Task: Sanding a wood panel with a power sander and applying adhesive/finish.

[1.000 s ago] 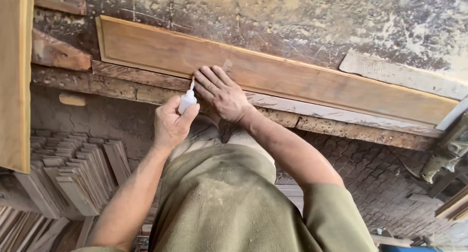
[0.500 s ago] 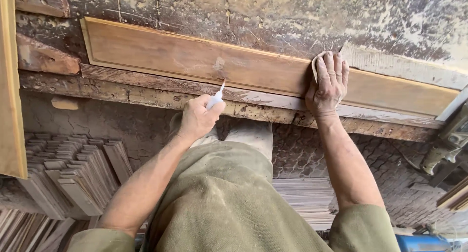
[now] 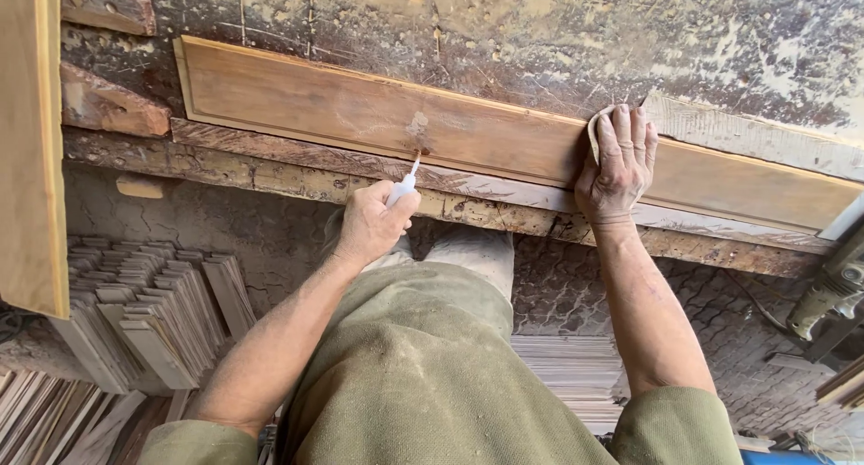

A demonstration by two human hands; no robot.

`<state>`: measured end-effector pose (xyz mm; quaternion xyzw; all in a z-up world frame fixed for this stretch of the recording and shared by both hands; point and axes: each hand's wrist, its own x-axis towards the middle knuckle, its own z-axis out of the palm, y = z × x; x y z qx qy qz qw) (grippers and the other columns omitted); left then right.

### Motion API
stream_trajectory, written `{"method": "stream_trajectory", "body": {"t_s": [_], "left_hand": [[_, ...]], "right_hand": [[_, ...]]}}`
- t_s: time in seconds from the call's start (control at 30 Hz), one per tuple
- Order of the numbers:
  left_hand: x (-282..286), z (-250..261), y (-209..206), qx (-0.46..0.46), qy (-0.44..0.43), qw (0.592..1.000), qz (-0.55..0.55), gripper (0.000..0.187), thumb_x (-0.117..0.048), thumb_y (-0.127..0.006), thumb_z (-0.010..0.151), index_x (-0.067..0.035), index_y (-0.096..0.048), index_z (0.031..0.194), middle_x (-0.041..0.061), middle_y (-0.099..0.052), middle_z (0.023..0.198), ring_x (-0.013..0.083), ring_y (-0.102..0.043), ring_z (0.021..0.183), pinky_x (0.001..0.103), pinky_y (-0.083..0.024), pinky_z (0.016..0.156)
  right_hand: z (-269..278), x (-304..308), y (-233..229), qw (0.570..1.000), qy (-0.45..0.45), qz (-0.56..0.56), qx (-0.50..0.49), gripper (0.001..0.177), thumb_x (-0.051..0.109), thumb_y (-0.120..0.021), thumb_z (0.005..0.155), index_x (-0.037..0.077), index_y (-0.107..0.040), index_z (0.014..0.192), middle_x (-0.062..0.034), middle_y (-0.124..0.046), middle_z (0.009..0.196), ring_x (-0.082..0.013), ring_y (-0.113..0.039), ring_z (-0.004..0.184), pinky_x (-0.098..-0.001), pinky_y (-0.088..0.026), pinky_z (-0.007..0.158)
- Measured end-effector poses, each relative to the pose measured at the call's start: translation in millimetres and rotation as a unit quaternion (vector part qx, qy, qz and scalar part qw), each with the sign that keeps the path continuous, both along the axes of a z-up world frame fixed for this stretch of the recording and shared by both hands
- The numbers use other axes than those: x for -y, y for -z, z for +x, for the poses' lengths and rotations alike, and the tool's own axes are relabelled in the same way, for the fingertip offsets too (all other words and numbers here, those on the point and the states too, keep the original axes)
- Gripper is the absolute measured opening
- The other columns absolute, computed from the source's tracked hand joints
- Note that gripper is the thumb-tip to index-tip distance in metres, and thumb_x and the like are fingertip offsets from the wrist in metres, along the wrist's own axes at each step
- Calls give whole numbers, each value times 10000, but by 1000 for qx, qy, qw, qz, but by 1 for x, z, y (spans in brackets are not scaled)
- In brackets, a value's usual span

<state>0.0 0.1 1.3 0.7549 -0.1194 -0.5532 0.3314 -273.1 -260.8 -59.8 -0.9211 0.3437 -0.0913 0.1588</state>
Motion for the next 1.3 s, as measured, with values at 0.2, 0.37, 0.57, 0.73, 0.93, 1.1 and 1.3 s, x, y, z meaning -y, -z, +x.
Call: {"method": "stream_trajectory", "body": {"t_s": [0.2, 0.37, 0.57, 0.73, 0.93, 1.1, 1.3], "left_hand": [[-5, 15, -5, -7, -69, 998, 2, 298, -303, -707, 933, -8, -694, 894, 48, -726, 731, 95, -700, 621, 262, -584, 542], [0, 10, -3, -15, -23, 999, 24, 292, -310, -690, 927, -20, -701, 896, 46, -723, 707, 92, -719, 622, 260, -602, 548], [2, 11, -5, -10, -69, 997, 27, 319, -325, -686, 931, -12, -672, 872, 39, -710, 704, 89, -717, 622, 257, -599, 535], [23, 10, -5, -9, -79, 997, -15, 308, -320, -694, 923, -18, -686, 862, 46, -707, 691, 90, -705, 607, 257, -581, 515], [37, 13, -6, -66, -114, 991, -12, 322, -323, -695, 935, -17, -662, 838, 29, -681, 682, 71, -691, 595, 250, -591, 507], [37, 13, -1, -70, -108, 991, -27, 338, -330, -699, 941, -15, -645, 832, 38, -677, 689, 72, -688, 594, 255, -583, 496], [29, 10, 10, -80, -86, 993, -13, 349, -331, -696, 945, -6, -644, 828, 48, -686, 666, 86, -690, 572, 260, -592, 481]], "right_hand": [[0, 0, 3, 1000, 10, 5, -2, 428, 107, -471, 1036, 28, -633, 1424, -237, -589, 1511, -444, -470, 1478, -569, -272, 1266], [2, 0, -2, 1000, 7, 8, 4, 416, 125, -485, 1049, 14, -626, 1425, -251, -584, 1509, -447, -468, 1474, -575, -272, 1262], [1, 0, -1, 1000, 10, 7, 2, 405, 135, -490, 1058, 18, -634, 1418, -246, -590, 1503, -445, -474, 1469, -573, -279, 1260], [3, 0, -3, 1000, 10, 8, 0, 404, 146, -491, 1062, 13, -637, 1414, -243, -588, 1503, -439, -472, 1471, -570, -273, 1257], [2, 0, 1, 1000, 15, 7, 5, 431, 112, -472, 1036, 18, -649, 1417, -229, -590, 1514, -422, -474, 1475, -569, -271, 1263], [4, 1, -3, 1000, 13, 11, 5, 430, 118, -481, 1026, 5, -650, 1405, -231, -589, 1506, -432, -474, 1472, -573, -279, 1263], [4, 1, -2, 1000, 8, 5, 25, 409, 119, -494, 1035, -7, -668, 1383, -247, -607, 1484, -456, -494, 1454, -579, -296, 1247]]}}
